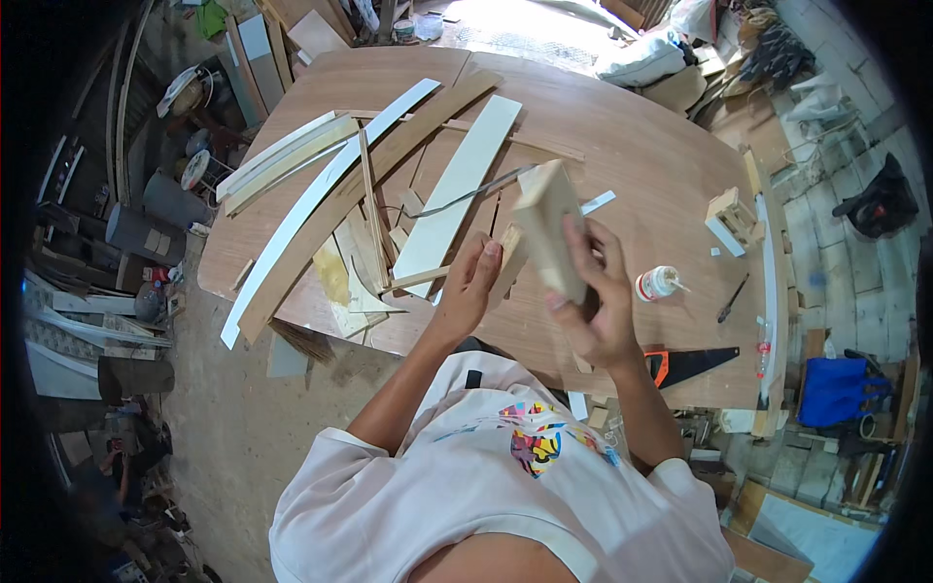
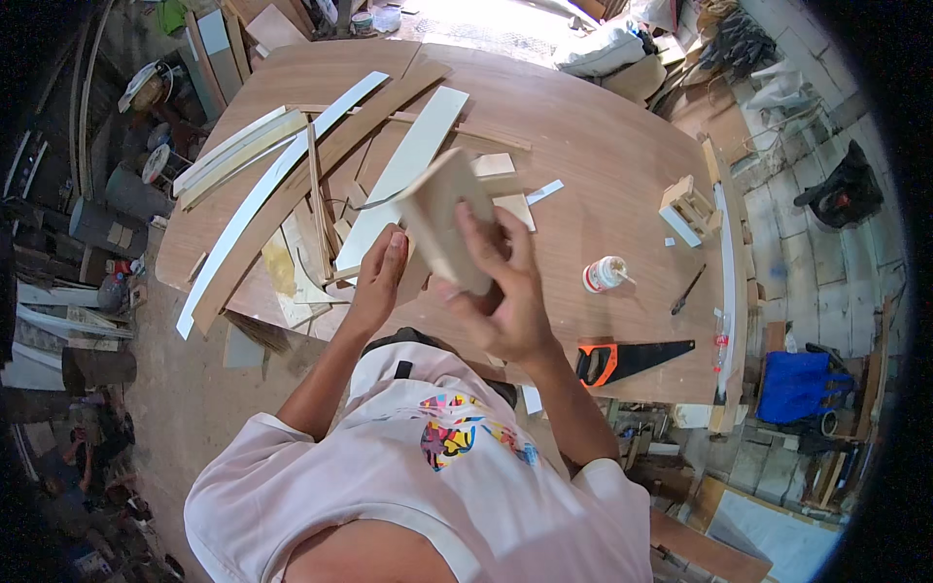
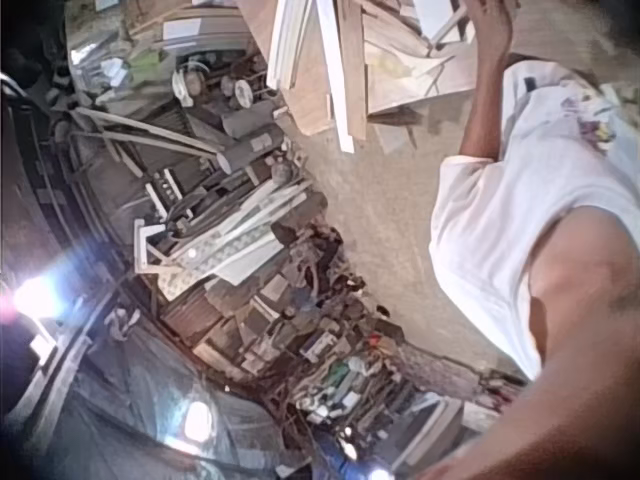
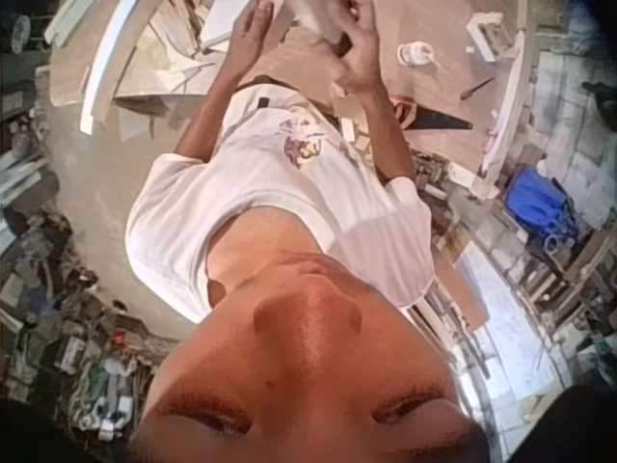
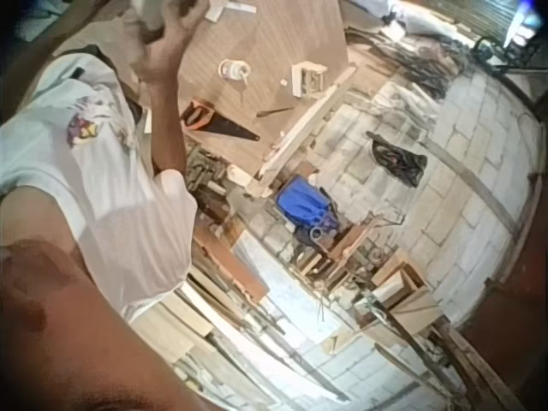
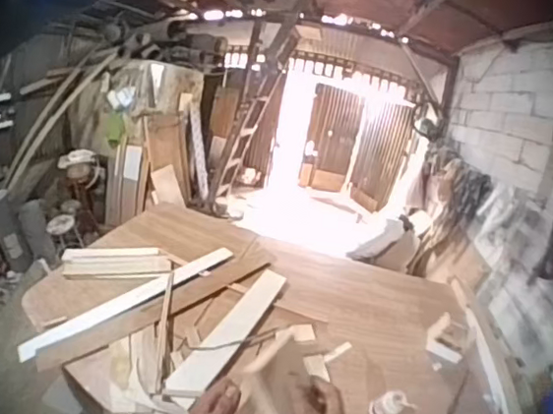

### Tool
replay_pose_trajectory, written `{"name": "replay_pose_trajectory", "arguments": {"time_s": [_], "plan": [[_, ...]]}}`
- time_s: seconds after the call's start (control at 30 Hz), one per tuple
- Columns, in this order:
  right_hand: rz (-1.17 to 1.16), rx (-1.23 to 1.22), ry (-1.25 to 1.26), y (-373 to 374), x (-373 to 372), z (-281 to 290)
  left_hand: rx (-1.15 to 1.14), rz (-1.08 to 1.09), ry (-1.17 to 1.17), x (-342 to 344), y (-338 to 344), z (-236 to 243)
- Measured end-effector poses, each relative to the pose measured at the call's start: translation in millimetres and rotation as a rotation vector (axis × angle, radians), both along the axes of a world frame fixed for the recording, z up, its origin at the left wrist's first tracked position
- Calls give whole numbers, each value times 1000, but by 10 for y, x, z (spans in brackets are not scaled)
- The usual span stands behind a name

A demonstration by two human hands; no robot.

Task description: Sawing small wooden blocks and sanding them as part of a woodworking project.

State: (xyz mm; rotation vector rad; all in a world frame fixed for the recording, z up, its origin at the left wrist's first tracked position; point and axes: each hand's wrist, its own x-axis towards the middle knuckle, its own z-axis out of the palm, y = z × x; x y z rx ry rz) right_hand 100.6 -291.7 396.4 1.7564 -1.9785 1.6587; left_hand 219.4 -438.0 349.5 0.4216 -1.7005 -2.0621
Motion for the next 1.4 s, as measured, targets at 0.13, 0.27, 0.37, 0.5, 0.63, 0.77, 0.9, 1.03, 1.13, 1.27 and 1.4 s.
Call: {"name": "replay_pose_trajectory", "arguments": {"time_s": [0.13,0.27,0.37,0.5,0.63,0.77,0.9,1.03,1.13,1.27,1.4], "plan": [[-105,206,-395,-70,-14,28,-155,41,61,27,41,-11],[-23,-13,-305,-47,25,70,-164,72,7,53,18,-22],[-22,86,-159,-57,10,45,-167,28,117,71,57,-46],[-202,272,-342,-71,-156,-144,-122,-10,126,117,51,-60],[-163,199,-553,44,-294,-395,415,-82,122,139,62,-23],[-226,272,-680,213,-225,-509,544,-227,249,117,75,-6],[-204,163,-648,271,-77,-417,426,-192,26,150,45,-95],[-181,100,-166,230,16,-228,333,-107,-37,73,3,-200],[-193,154,-119,184,51,-107,-108,-19,9,37,-9,-171],[-313,248,46,133,76,21,34,-73,-56,86,29,-49],[-372,410,233,129,138,147,-110,-2,-102,49,-20,-14]]}}
